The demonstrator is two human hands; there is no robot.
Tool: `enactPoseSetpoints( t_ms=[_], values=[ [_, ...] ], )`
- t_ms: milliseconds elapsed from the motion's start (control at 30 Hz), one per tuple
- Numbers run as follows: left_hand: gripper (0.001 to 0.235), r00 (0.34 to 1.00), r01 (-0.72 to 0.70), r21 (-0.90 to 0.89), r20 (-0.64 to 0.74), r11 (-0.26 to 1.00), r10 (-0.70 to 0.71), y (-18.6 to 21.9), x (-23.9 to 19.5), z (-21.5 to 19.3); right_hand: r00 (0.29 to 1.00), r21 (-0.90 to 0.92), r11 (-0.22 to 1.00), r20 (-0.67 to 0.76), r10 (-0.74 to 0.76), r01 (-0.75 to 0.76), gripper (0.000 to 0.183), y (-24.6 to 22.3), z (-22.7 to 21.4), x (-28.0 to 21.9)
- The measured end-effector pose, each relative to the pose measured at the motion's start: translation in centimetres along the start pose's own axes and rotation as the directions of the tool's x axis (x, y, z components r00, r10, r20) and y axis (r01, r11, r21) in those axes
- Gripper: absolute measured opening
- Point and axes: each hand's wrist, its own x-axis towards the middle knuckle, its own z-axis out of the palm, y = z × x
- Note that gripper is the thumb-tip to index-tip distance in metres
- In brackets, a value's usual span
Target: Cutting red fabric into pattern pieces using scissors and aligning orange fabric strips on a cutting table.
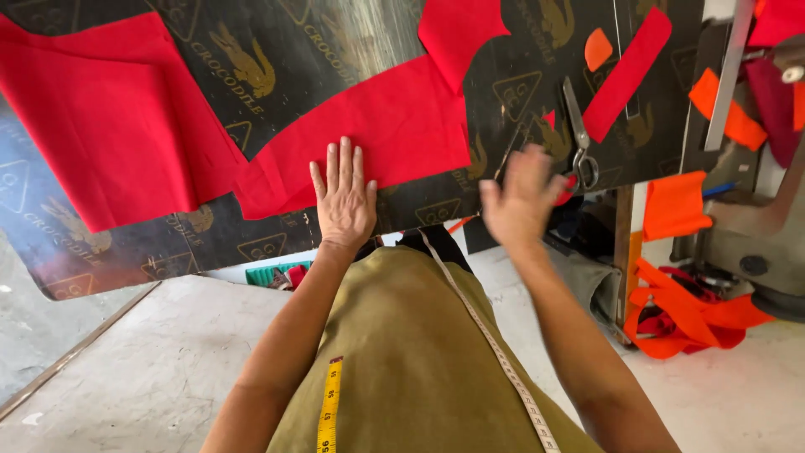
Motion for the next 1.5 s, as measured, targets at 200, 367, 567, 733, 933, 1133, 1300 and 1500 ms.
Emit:
enactPoseSetpoints(
  t_ms=[200, 367, 567, 733, 933, 1133, 1300, 1500],
  values=[
    [0.065, 0.995, -0.096, 0.126, -0.023, 0.987, 0.1, -4.7, 0.6, -0.4, 0.992, 0.078, 0.989, 0.004, 0.127, -0.127, 0.054, 13.3, 0.2, -3.4],
    [0.069, 0.903, -0.115, 0.028, -0.414, 0.993, 0.117, -4.9, -0.3, 0.9, 0.998, 0.133, 0.99, 0.029, 0.051, -0.055, 0.046, 14.7, -0.2, -1.8],
    [0.022, 0.627, 0.175, -0.133, -0.749, 0.976, -0.215, 1.3, -0.6, 6.2, 0.995, 0.294, 0.956, 0.098, -0.015, -0.015, 0.038, 18.7, 2.3, -0.4],
    [0.032, 0.45, 0.385, -0.426, -0.688, 0.819, -0.57, 8.3, -1.6, 3.6, 0.948, 0.483, 0.875, 0.294, -0.127, -0.033, 0.038, 19.3, 1.1, 0.8],
    [0.077, 0.491, 0.472, -0.509, -0.526, 0.72, -0.694, 12.2, -1.7, 5.0, 0.884, 0.403, 0.842, 0.437, 0.167, -0.359, 0.024, 17.5, -1.3, 3.6],
    [0.122, 0.6, 0.55, -0.436, -0.387, 0.712, -0.7, 12.8, -2.2, 5.3, 0.557, 0.552, 0.248, 0.829, -0.059, -0.796, 0.025, 18.4, -5.1, 8.5],
    [0.128, 0.643, 0.574, -0.383, -0.337, 0.724, -0.688, 13.1, -2.8, 4.4, 0.327, 0.41, 0.901, 0.879, -0.348, -0.143, 0.052, 14.2, -5.2, 13.6],
    [0.132, 0.66, 0.547, -0.446, -0.291, 0.708, -0.693, 12.7, -2.9, 4.6, 0.018, 0.479, 0.87, 0.877, -0.48, -0.121, 0.041, 12.6, -4.7, 17.4]
  ],
)
